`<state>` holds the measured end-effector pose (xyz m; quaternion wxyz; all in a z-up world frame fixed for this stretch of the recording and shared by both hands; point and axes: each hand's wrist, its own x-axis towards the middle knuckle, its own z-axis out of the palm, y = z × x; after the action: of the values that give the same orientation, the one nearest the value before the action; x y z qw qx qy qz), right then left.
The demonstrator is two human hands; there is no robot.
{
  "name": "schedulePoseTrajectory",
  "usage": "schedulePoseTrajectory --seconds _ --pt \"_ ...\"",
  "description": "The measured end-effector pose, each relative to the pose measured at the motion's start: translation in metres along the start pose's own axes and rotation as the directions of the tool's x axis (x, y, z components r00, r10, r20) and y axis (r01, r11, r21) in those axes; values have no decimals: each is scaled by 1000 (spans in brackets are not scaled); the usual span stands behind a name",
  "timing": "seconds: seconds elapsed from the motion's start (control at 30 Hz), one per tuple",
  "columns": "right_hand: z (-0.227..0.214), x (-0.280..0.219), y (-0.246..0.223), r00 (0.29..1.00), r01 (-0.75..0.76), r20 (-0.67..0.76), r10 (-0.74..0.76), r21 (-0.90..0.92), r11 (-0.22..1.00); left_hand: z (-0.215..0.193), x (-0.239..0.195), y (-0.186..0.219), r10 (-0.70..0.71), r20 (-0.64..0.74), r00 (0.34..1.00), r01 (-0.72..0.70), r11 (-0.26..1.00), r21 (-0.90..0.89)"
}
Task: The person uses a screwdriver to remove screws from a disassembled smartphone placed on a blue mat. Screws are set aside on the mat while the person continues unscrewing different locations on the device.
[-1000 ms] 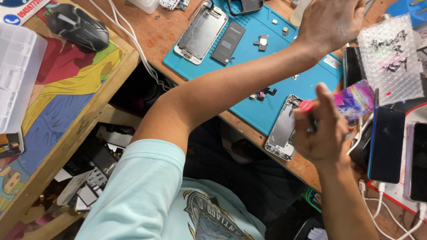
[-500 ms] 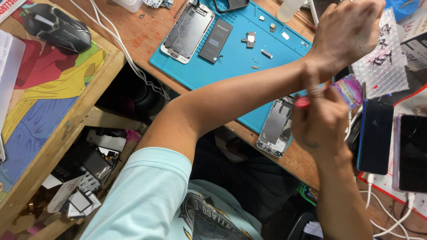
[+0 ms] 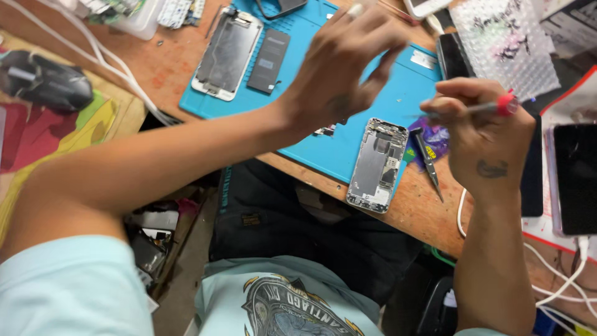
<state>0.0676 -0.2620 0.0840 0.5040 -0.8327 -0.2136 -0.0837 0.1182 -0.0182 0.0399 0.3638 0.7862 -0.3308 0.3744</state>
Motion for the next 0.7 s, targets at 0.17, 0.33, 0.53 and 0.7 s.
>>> schedulePoseTrajectory --seconds 0.17,0.33,0.53,0.7 --pt "11 5 9 993 102 78 -87 -203 974 -41 -40 44 33 320 947 20 987 -162" --pt "24 6 20 967 249 112 -227 -271 930 -35 -64 61 111 390 914 6 958 -287" --pt "30 4 34 973 187 164 -162 -150 971 -26 -75 53 136 480 867 33 944 -328" --pt "34 -2 41 977 152 172 -127 -138 979 -29 -79 50 138 510 849 54 938 -343"
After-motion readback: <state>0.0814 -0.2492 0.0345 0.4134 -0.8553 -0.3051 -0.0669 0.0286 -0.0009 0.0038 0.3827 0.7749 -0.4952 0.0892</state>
